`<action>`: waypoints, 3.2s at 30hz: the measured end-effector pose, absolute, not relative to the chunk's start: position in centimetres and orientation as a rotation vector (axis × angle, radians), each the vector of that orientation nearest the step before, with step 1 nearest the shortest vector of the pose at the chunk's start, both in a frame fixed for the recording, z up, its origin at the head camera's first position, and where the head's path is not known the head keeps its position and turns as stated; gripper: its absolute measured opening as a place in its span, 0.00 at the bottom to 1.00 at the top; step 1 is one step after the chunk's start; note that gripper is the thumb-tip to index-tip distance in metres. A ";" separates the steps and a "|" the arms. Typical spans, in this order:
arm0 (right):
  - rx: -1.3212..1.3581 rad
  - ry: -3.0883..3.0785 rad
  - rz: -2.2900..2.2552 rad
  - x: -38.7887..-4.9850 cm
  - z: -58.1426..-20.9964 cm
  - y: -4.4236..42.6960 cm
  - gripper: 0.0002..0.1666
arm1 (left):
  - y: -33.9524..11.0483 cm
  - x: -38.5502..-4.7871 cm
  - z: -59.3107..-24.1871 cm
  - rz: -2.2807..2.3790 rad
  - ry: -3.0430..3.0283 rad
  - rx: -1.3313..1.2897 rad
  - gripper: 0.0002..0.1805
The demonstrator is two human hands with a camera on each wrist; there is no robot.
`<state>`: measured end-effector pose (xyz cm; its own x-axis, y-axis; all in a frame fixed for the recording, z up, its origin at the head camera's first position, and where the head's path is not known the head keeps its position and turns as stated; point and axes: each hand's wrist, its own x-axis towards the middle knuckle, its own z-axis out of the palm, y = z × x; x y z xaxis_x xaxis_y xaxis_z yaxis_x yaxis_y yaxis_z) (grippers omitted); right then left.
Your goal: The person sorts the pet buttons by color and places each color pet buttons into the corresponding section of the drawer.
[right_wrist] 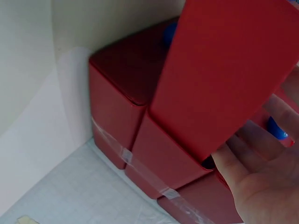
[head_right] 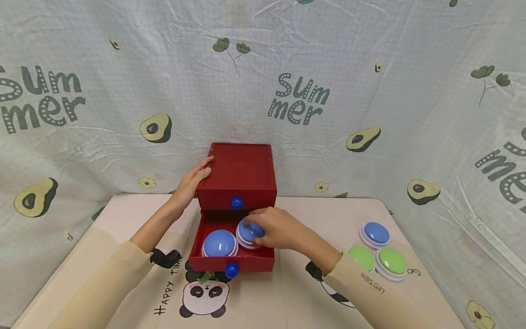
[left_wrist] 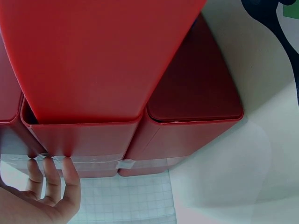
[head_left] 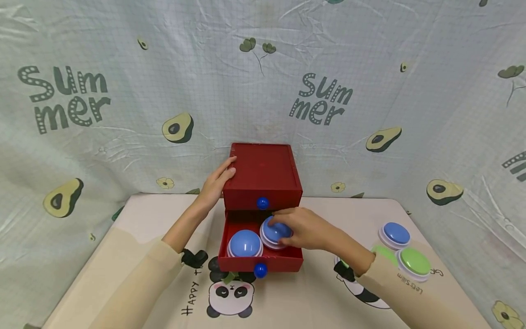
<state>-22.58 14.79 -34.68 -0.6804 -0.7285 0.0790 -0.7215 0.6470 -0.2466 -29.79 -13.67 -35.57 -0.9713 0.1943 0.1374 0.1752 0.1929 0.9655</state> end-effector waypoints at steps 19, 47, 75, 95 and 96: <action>-1.259 3.069 -0.529 -22.5 -36.2 14.5 0.15 | -13.7 -29.7 -35.6 1.947 2.427 0.359 0.31; -1.300 3.144 -0.431 -22.8 -36.3 14.0 0.10 | -13.6 -29.9 -35.7 1.947 2.451 0.378 0.31; -1.014 3.040 -0.983 -23.1 -33.6 19.8 0.14 | -13.8 -29.8 -35.7 1.946 2.435 0.361 0.31; -0.451 3.113 -0.848 -25.9 -37.0 36.6 0.21 | -13.7 -29.9 -35.7 1.940 2.431 0.370 0.31; -0.443 3.116 -0.829 -26.1 -37.4 37.3 0.21 | -13.7 -29.9 -35.7 1.942 2.431 0.366 0.31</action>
